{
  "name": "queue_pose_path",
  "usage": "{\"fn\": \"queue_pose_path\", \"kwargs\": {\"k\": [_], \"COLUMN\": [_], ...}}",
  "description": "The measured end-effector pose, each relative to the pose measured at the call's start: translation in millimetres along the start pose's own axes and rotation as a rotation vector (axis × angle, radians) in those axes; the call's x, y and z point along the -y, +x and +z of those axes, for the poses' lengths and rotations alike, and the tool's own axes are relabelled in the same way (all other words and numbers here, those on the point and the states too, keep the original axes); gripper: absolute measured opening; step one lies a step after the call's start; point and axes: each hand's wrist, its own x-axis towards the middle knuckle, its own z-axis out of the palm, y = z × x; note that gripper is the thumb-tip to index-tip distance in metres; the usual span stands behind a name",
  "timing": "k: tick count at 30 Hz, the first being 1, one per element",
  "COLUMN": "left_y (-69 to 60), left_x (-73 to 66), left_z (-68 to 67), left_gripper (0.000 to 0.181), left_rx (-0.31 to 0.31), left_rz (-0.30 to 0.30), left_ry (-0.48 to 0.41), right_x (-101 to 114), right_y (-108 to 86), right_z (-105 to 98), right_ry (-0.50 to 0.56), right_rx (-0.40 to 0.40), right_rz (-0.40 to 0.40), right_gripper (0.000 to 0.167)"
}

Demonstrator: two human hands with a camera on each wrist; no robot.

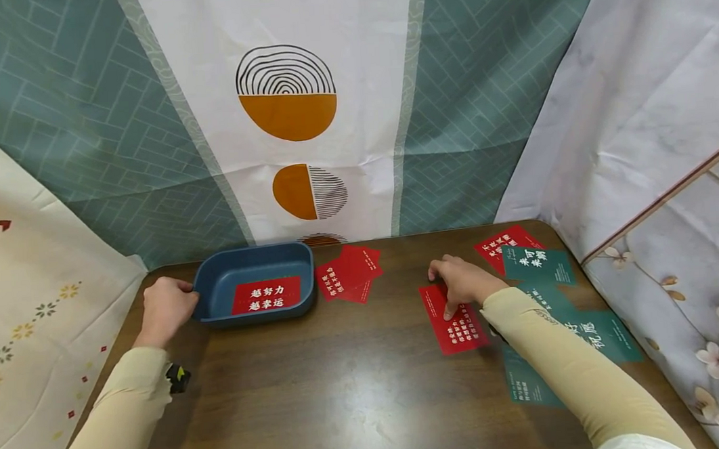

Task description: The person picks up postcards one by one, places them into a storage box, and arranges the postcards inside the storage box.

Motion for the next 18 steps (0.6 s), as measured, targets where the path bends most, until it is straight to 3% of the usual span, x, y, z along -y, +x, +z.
{"fn": "queue_pose_path", "kwargs": {"k": [18], "left_y": [-0.7], "left_x": [-0.3], "left_z": [-0.3], "left_gripper": [0.028], "left_rx": [0.011], "left_rz": [0.013], "left_ry": [-0.004], "right_x": [-0.9], "right_y": [2.9], "right_z": [1.1], "right_ry": [0.013], "right_rx": [0.047], "right_rz": [0.128], "right_gripper": [0.065]}}
